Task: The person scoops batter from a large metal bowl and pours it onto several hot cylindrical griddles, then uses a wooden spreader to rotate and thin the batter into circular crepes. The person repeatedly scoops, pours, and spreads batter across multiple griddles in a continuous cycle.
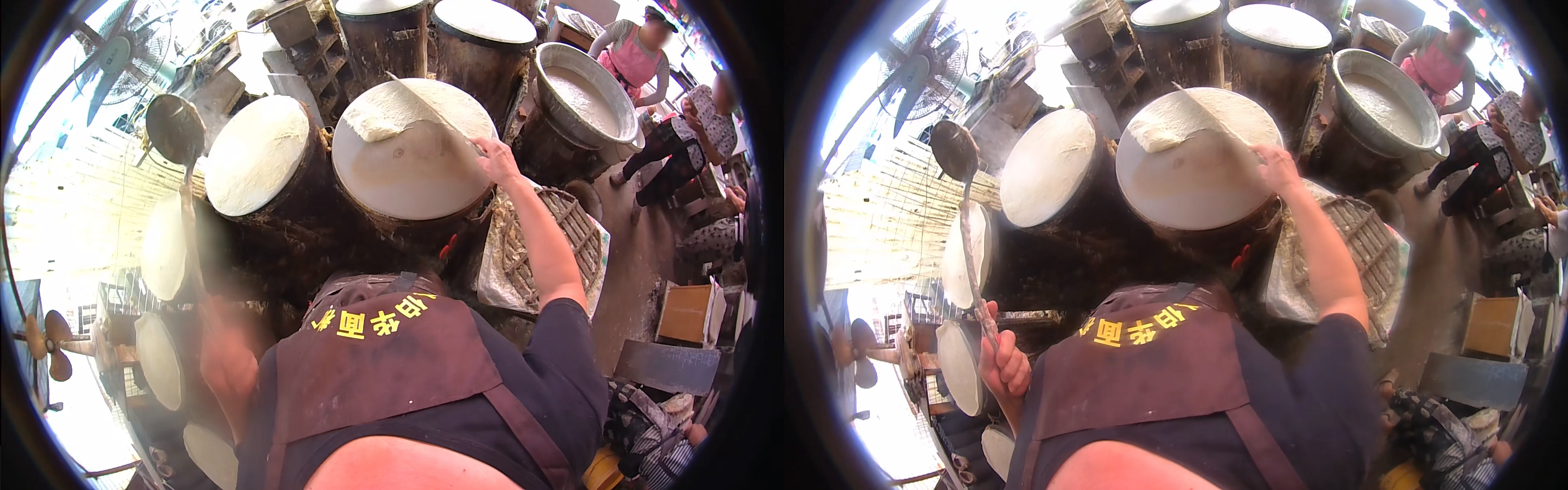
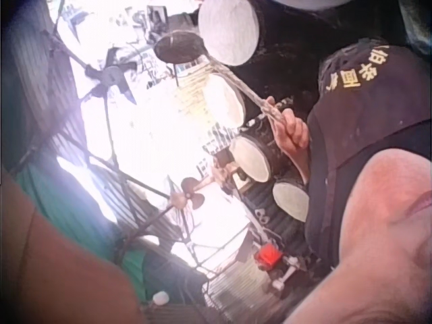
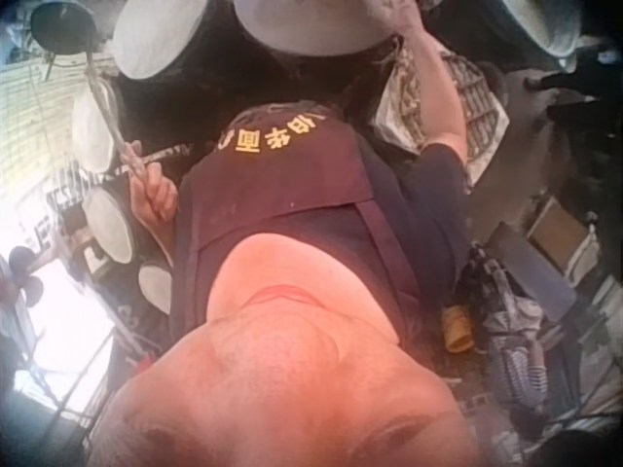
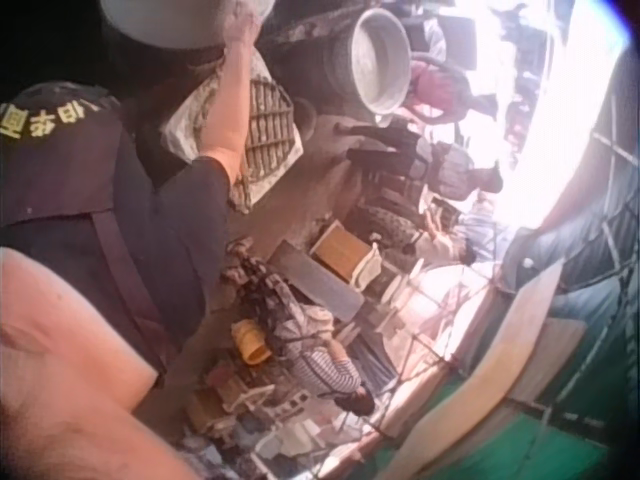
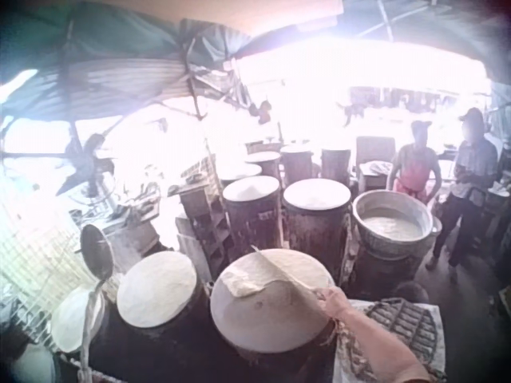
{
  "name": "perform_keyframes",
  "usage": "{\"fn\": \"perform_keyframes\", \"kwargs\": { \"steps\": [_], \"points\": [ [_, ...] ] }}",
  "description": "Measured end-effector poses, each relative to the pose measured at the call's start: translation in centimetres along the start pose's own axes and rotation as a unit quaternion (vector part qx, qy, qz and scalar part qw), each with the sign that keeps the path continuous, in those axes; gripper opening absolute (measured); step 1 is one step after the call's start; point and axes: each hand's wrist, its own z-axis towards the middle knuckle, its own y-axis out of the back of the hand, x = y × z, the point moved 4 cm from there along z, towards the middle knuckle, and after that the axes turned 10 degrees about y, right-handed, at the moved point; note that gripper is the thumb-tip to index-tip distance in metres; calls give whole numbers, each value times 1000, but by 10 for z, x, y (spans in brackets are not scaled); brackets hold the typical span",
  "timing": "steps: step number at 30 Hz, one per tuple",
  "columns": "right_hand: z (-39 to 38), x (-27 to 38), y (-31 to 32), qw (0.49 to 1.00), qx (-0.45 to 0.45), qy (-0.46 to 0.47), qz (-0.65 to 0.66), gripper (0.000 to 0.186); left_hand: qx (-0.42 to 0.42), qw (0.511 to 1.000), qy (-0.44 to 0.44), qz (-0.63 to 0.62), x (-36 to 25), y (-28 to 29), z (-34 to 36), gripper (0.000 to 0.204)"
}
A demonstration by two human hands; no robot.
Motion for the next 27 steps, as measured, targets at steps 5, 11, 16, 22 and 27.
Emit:
{"fn": "perform_keyframes", "kwargs": {
  "steps": [5, 11, 16, 22, 27],
  "points": [
    [-5, 39, 4, 989, 122, 28, 76, 48, -26, 999, -23, 2, 1, -9, -4, 55],
    [0, -11, 16, 999, 33, -16, 37, 47, -67, 997, -26, -14, 5, -20, 1, 55],
    [0, 25, 25, 983, 144, 43, 107, 43, -39, 999, -29, -20, 11, -30, -2, 55],
    [17, -4, 37, 997, 72, -3, 31, 29, -94, 994, -26, -46, 17, -30, -3, 52],
    [19, -1, 25, 982, 159, 53, 82, 31, -31, 996, -10, -83, 23, -32, -9, 54]
  ]
}}
